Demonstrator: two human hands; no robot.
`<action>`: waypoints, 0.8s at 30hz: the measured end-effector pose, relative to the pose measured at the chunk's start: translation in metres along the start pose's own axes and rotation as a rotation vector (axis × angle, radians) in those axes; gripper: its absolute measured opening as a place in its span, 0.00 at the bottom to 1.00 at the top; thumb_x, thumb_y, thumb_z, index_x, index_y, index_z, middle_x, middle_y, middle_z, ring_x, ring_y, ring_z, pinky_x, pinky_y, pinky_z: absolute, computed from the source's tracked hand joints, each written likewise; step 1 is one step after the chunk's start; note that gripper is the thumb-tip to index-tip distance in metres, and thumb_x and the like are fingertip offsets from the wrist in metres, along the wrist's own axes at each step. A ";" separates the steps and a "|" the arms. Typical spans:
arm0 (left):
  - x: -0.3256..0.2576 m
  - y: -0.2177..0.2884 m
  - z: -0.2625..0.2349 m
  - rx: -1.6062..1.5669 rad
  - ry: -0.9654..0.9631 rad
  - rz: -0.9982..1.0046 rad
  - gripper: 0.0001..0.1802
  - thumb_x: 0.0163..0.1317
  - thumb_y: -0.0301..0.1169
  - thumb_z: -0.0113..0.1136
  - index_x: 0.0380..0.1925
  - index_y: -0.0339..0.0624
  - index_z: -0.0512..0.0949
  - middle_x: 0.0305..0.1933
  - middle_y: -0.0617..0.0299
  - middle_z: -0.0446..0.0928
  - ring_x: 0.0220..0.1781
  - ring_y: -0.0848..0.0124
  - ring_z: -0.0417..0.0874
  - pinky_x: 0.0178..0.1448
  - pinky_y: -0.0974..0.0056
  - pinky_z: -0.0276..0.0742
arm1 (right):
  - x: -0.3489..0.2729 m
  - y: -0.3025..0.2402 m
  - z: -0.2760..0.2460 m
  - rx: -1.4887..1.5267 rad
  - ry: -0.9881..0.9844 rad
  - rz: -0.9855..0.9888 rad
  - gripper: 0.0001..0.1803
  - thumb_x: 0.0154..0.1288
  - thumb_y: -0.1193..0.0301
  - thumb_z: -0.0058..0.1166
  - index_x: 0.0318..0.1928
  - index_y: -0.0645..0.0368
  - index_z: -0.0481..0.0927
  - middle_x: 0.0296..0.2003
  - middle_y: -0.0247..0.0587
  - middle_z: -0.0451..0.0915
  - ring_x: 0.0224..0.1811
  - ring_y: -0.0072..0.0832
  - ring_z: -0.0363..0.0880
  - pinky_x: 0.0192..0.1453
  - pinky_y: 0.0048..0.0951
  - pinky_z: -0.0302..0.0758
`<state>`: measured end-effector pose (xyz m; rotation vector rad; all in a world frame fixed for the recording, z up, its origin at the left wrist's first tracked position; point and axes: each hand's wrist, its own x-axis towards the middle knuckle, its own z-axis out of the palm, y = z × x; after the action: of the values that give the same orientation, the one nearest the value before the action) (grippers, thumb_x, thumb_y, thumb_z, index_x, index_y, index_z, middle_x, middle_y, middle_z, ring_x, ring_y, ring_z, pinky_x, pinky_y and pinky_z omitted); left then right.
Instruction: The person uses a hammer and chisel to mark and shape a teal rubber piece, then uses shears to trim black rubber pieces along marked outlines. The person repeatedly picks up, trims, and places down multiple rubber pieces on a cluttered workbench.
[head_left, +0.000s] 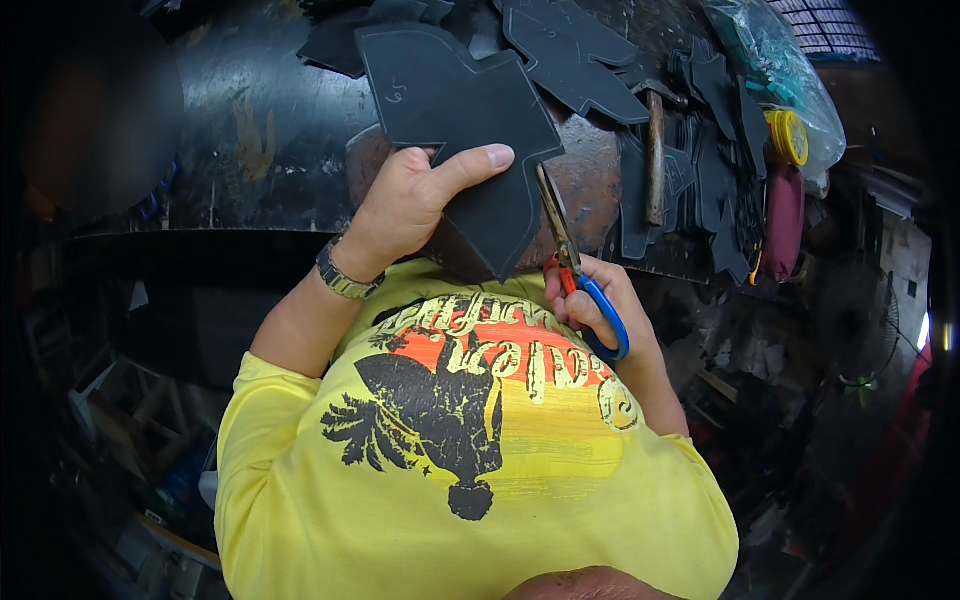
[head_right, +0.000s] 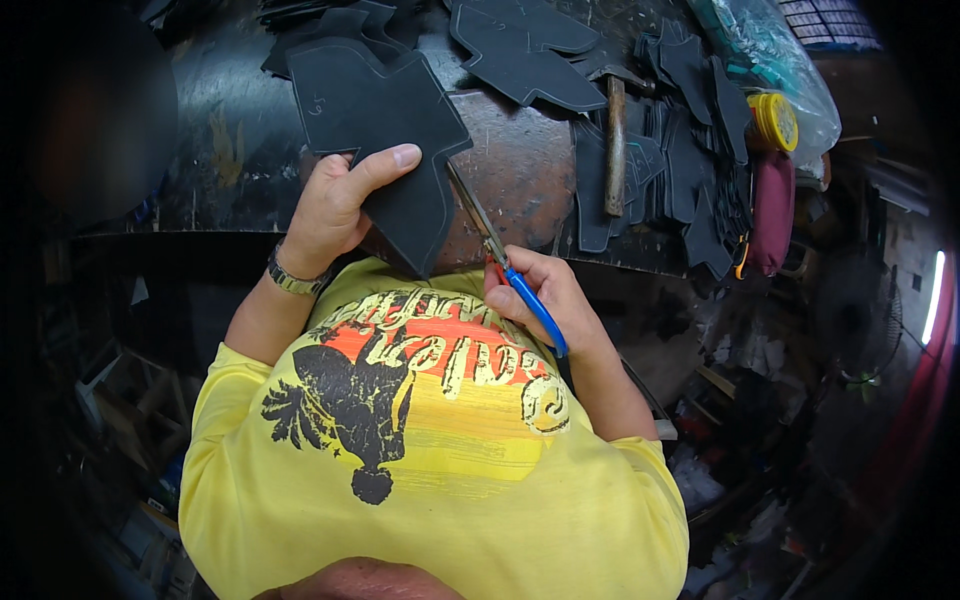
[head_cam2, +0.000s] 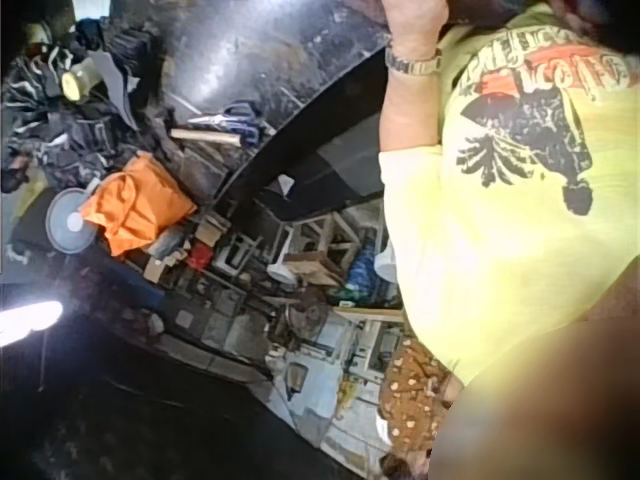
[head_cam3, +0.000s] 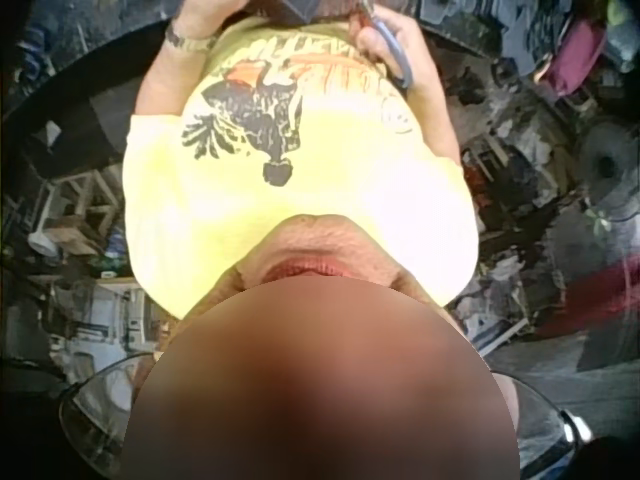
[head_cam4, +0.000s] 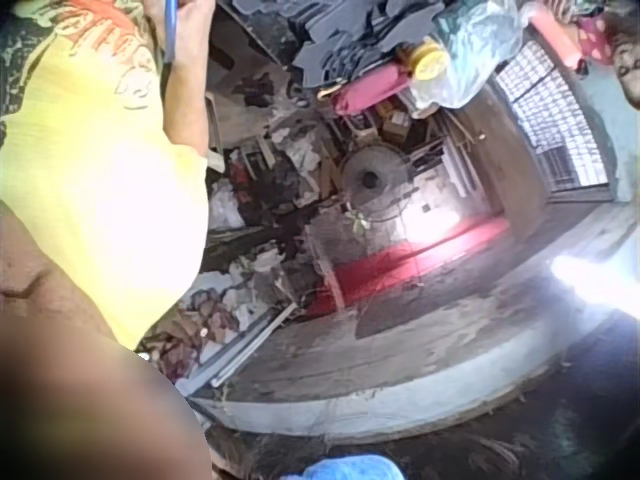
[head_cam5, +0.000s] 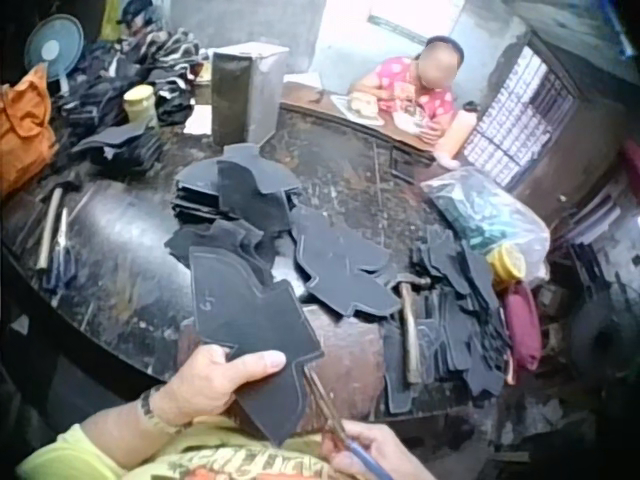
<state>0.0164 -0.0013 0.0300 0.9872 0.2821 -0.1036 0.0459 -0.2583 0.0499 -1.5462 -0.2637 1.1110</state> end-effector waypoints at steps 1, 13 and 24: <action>0.000 0.001 -0.001 0.007 -0.007 -0.001 0.13 0.67 0.30 0.61 0.46 0.32 0.81 0.42 0.54 0.86 0.43 0.68 0.89 0.49 0.65 0.86 | -0.001 0.000 0.000 0.003 -0.006 -0.003 0.18 0.65 0.56 0.65 0.35 0.58 0.77 0.25 0.21 0.70 0.27 0.10 0.63 0.31 0.17 0.61; 0.002 0.001 -0.002 0.008 -0.089 -0.017 0.15 0.69 0.32 0.58 0.49 0.31 0.79 0.43 0.50 0.85 0.44 0.63 0.89 0.51 0.61 0.87 | -0.002 0.006 -0.004 0.048 -0.013 0.003 0.18 0.64 0.56 0.66 0.33 0.57 0.76 0.21 0.21 0.68 0.20 0.09 0.64 0.24 0.15 0.60; 0.003 0.003 -0.001 -0.034 -0.077 -0.074 0.16 0.69 0.33 0.59 0.48 0.30 0.80 0.42 0.50 0.85 0.44 0.62 0.89 0.51 0.61 0.87 | 0.000 0.007 -0.002 0.056 -0.006 -0.024 0.18 0.63 0.58 0.68 0.33 0.58 0.76 0.22 0.21 0.68 0.23 0.10 0.63 0.27 0.16 0.59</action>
<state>0.0194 0.0009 0.0310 0.9368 0.2490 -0.2036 0.0448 -0.2616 0.0433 -1.4871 -0.2525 1.0960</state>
